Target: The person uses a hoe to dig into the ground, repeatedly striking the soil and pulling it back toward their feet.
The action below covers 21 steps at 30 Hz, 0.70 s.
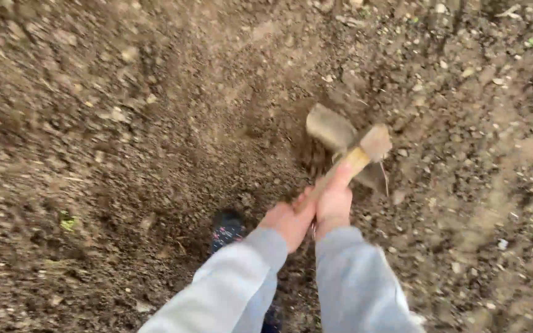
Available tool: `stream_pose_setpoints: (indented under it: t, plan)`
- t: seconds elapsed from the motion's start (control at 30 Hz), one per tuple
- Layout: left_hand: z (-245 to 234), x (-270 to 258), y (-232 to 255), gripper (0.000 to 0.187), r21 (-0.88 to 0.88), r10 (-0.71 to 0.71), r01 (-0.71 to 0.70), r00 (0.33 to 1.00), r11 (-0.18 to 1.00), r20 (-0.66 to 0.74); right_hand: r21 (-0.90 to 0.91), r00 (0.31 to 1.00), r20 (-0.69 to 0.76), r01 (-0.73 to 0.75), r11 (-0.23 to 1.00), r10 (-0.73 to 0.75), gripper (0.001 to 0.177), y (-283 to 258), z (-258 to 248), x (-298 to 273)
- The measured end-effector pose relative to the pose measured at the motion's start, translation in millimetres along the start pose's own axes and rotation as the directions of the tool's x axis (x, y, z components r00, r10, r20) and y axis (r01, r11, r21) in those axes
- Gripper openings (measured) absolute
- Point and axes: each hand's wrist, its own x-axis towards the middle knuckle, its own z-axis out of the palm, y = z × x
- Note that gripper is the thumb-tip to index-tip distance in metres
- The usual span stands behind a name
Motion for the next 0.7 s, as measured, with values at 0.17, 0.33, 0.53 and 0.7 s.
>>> stream_pose_setpoints:
  t: [0.17, 0.33, 0.53, 0.7]
  plan:
    - [-16.8, -53.9, -17.9, 0.098, -0.501, -0.621, 0.644, 0.746, 0.578, 0.242, -0.049, 0.995, 0.002, -0.103, 0.993, 0.103, 0.073, 62.3, 17.9, -11.6]
    - [-4.0, -91.7, -45.8, 0.093, -0.537, -0.721, 0.745, 0.614, 0.396, 0.320, -0.181, 0.950, 0.034, -0.300, 0.937, 0.311, 0.075, 113.7, 33.8, -17.0]
    - [-85.7, -96.6, -5.1, 0.085, -0.668, -0.668, 0.614, 0.708, 0.421, 0.231, -0.110, 0.979, 0.130, -0.144, 0.983, 0.158, 0.062, 33.1, 70.9, -61.1]
    - [-175.9, -54.7, 49.8, 0.083, -0.760, -0.465, 0.302, 0.885, 0.575, 0.000, -0.120, 0.952, 0.200, 0.257, 0.959, -0.230, 0.078, -78.0, 93.8, -14.2]
